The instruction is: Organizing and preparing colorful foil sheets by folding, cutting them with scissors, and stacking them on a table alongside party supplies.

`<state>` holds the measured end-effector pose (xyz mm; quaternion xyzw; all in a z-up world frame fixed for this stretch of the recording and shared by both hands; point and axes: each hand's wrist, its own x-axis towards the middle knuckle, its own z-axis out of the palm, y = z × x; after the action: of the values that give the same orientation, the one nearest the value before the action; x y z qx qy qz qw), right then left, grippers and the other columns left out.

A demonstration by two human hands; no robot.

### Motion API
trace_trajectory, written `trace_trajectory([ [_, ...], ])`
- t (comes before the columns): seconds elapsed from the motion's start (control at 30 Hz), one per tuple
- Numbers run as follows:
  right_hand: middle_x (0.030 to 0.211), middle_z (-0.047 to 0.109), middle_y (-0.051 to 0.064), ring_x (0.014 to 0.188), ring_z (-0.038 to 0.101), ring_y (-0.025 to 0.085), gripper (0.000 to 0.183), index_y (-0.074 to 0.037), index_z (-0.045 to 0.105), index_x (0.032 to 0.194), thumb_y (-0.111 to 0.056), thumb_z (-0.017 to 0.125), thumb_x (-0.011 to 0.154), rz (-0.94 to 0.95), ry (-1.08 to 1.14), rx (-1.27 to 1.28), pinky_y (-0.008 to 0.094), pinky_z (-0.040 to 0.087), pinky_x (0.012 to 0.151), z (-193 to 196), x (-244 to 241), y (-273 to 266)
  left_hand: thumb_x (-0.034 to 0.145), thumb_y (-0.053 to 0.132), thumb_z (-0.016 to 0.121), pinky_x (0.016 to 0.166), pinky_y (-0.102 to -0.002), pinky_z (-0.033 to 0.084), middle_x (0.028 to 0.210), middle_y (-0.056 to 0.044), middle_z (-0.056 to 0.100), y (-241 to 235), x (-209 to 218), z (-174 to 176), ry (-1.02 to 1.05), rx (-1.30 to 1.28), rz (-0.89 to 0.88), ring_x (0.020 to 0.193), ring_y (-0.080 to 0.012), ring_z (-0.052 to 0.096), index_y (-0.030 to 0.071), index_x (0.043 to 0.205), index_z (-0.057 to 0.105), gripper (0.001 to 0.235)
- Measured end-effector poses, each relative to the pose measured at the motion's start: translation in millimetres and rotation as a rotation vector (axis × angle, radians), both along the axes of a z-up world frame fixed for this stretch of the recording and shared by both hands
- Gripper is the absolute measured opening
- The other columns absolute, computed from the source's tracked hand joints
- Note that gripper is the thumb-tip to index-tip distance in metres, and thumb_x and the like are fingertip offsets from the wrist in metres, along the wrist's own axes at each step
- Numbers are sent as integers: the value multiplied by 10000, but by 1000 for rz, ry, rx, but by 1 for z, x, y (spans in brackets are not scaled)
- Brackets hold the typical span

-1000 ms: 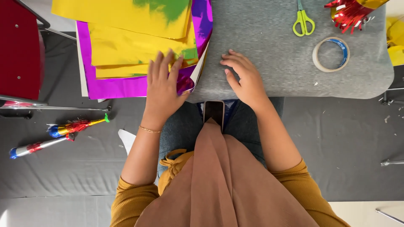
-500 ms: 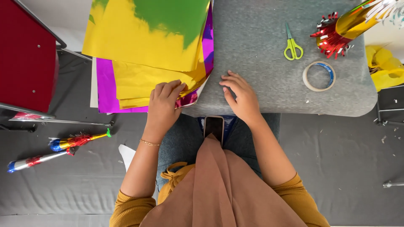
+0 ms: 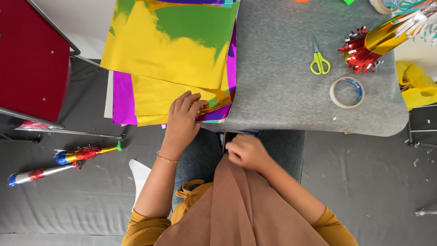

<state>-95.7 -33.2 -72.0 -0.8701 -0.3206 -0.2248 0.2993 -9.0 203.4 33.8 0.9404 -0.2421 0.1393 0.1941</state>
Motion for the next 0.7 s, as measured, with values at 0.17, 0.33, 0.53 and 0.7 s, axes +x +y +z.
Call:
trace_trajectory([
  [0.17,752,660,47,645,667,239,238,-119,652,1124,-187,587,906,-73,341,-616,370,527,572,-128,-32,-21,725,32,851,1142,-511,376,1293,-85,617,-2,1,-12,-29,0,7,1337,-323,504,158,1219,681,537],
  [0.33,710,614,-1,583,634,186,223,-135,651,1096,-192,601,886,-70,271,-631,322,507,524,-141,-27,-21,758,27,824,1160,-509,359,1298,-82,607,-3,2,-16,-22,-18,16,1351,-318,497,164,1228,673,513],
  [0.53,819,706,69,698,716,295,254,-152,661,1132,-274,580,925,-187,488,-435,425,567,625,-126,-23,-30,712,52,855,1168,-498,345,1324,-71,585,0,3,-23,49,18,4,1363,-308,476,164,1254,655,589],
  [0.7,714,698,16,664,700,252,131,-204,699,1058,-238,635,949,-291,470,-103,362,551,647,-7,-8,-31,707,12,842,1172,-503,331,1370,-102,530,-2,4,-13,23,-3,-39,1377,-340,444,142,1385,560,746],
])
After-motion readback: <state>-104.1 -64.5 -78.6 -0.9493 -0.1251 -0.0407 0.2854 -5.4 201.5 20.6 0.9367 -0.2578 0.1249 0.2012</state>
